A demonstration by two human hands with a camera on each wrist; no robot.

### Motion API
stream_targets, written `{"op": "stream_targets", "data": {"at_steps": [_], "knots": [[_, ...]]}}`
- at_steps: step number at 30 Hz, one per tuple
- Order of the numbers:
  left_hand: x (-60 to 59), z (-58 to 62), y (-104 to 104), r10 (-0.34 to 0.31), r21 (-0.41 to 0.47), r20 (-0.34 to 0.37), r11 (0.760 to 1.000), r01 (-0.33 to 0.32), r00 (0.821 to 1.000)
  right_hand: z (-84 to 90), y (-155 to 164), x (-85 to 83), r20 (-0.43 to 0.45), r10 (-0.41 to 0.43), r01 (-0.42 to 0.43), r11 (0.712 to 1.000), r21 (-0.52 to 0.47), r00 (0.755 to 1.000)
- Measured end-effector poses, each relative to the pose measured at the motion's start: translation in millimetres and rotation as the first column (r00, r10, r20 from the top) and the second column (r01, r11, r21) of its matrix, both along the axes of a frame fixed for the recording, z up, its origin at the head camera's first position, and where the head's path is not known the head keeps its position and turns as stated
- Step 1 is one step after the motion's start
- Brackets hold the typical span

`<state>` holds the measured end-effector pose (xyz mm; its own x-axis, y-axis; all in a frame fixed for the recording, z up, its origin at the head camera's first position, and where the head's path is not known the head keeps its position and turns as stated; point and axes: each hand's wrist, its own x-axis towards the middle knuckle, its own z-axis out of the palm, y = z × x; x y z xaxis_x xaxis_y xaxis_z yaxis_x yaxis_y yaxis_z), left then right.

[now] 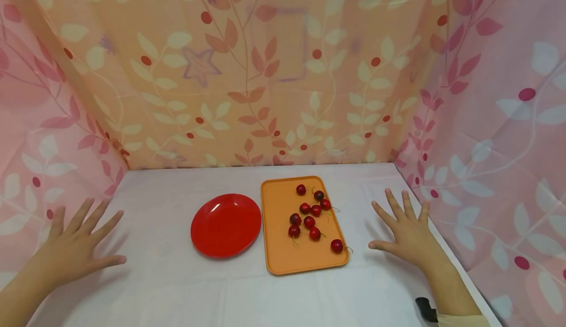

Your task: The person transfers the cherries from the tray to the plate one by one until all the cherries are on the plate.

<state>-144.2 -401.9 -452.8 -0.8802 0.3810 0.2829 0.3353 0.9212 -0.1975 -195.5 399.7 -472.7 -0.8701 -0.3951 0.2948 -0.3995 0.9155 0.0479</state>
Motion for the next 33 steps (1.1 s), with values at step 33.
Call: {"op": "stream_targets", "data": {"at_steps": [33], "knots": [[-27.6,-13.9,68.1,-0.014,0.268,0.144,0.963,-0.025,0.990,-8.8,-38.6,1.1,0.131,0.110,-0.085,0.980,-0.182,0.985]]}}
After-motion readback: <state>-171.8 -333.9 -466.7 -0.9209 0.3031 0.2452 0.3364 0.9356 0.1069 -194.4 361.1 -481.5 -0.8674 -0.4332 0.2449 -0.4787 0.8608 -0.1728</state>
